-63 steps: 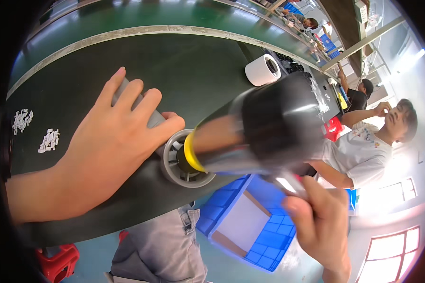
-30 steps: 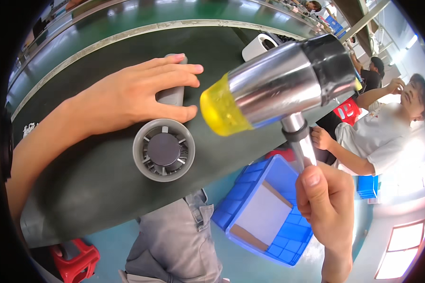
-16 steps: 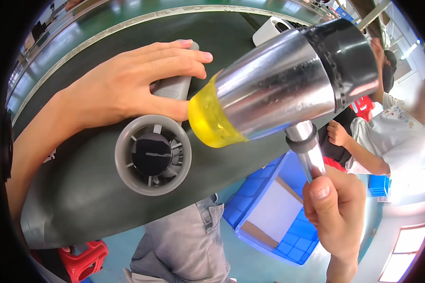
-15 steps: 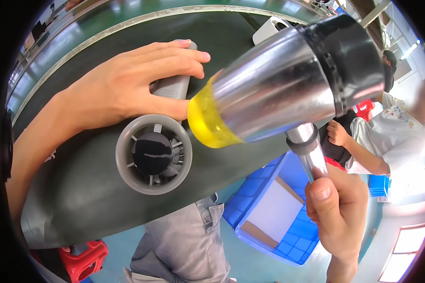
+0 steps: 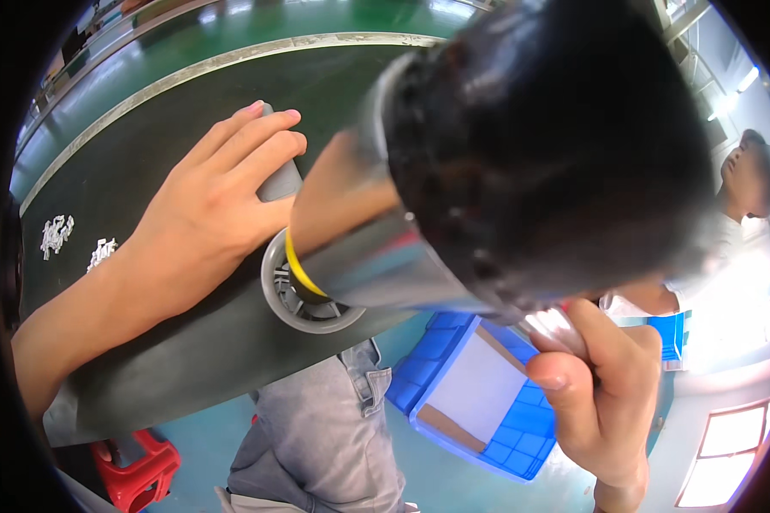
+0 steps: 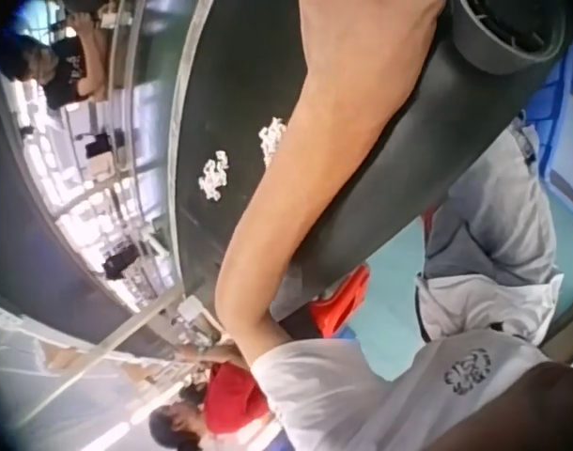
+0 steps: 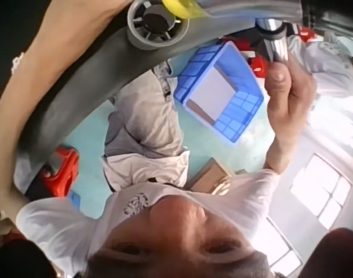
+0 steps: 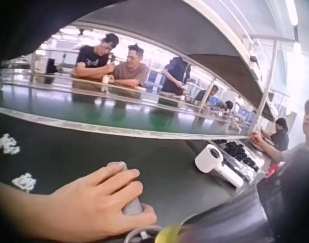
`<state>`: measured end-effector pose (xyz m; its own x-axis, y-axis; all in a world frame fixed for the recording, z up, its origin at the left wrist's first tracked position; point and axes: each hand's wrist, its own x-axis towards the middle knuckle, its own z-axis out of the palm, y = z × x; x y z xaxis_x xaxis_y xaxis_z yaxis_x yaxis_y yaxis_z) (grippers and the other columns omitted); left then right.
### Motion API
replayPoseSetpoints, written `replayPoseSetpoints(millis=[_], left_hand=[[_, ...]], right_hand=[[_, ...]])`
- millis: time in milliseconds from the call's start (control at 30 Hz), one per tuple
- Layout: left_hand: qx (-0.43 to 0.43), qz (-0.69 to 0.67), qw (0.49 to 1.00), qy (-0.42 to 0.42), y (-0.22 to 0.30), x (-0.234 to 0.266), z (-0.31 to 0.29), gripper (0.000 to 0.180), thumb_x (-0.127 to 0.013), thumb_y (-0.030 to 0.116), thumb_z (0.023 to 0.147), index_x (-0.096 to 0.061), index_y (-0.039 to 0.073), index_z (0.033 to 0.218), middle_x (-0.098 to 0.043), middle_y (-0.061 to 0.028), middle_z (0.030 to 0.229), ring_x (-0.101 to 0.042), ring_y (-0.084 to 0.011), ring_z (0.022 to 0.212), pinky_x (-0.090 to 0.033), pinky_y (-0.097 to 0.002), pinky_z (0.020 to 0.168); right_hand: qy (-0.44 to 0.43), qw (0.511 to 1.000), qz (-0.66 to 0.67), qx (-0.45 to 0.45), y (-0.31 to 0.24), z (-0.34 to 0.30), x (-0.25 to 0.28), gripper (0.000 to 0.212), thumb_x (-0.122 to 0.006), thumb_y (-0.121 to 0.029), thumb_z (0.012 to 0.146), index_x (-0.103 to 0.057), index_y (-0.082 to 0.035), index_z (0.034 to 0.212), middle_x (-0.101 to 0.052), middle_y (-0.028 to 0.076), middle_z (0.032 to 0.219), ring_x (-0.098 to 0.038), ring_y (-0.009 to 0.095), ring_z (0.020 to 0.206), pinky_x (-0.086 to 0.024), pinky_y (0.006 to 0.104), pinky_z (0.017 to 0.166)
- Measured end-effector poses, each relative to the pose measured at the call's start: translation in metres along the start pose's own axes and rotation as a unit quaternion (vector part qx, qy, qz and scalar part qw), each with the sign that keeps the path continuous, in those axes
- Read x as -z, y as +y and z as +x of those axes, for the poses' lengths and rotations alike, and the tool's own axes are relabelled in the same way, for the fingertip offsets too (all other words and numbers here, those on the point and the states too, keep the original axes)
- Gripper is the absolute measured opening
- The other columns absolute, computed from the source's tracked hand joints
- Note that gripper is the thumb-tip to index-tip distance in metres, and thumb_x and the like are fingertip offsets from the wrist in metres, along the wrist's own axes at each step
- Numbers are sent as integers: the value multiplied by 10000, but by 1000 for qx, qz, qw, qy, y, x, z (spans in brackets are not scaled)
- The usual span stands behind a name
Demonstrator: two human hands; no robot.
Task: The person assembles handheld fans by picking up fan bodies from a conveyor belt, fitting circular parts into the fan heads, hammering them into place with a mallet, and placing the assembled fans back onto the belt.
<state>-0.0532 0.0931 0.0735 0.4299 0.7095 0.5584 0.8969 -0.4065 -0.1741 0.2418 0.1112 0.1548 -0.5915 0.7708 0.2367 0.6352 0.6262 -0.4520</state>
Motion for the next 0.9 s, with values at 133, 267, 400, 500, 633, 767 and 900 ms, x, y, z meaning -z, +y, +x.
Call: replayPoseSetpoints(millis=[133, 267, 400, 500, 633, 767, 900], left_hand=[[8, -5, 1000, 13, 0, -2, -4, 232, -599, 52, 712, -593, 114, 935, -529, -138, 1064, -508, -321, 1154, -393, -453, 1051], [11, 36, 999, 7, 1, -4, -2, 233, -603, 60, 723, -549, 134, 937, -522, -125, 1022, -515, -313, 1134, -399, -454, 1042], [19, 42, 999, 12, 1, -3, -5, 229, -604, 76, 724, -537, 130, 936, -520, -122, 1004, -522, -309, 1113, -408, -451, 1025], [21, 83, 996, -6, 3, 3, -7, 232, -598, 92, 732, -529, 126, 951, -521, -124, 997, -523, -307, 1110, -404, -450, 1025], [46, 126, 983, -121, 8, 38, -13, 255, -581, 118, 761, -525, 116, 1010, -516, -124, 972, -530, -291, 1003, -436, -429, 882], [135, 8, 969, -205, 20, 95, -29, 396, -716, 145, 705, -491, 49, 1016, -534, -121, 858, -583, -298, 742, -457, -405, 691], [224, -161, 957, -88, 53, 126, -50, 426, -708, 339, 810, -483, 7, 954, -590, -112, 677, -605, -268, 516, -445, -352, 400]], right_hand=[[-10, 996, -83, 35, -5, 6, -21, 475, -601, -387, 921, -450, -14, 668, -430, 93, 476, -349, 242, 387, -264, 303, 412], [-14, 999, -45, -15, -1, -3, -1, 449, -576, -404, 932, -540, -2, 736, -452, 89, 492, -374, 216, 393, -285, 298, 423], [-13, 997, -69, 16, -10, 2, -18, 392, -623, -291, 919, -462, -1, 710, -443, 108, 493, -396, 256, 394, -306, 331, 421], [-37, 992, -111, 40, -13, 6, -12, 428, -612, -274, 927, -405, -8, 663, -403, 95, 480, -389, 248, 386, -294, 326, 413], [-1, 998, 38, -51, -5, -22, -7, 555, -404, -493, 991, -449, -51, 659, -356, 7, 487, -361, 108, 441, -303, 249, 441], [95, 903, 384, -169, -1, -70, -42, 587, -358, -556, 978, -355, -95, 615, -309, -9, 450, -306, 90, 338, -244, 253, 306], [39, 761, 570, -306, -16, -117, -108, 621, -331, -629, 951, -341, -103, 621, -254, -19, 454, -234, 102, 331, -190, 267, 303]])
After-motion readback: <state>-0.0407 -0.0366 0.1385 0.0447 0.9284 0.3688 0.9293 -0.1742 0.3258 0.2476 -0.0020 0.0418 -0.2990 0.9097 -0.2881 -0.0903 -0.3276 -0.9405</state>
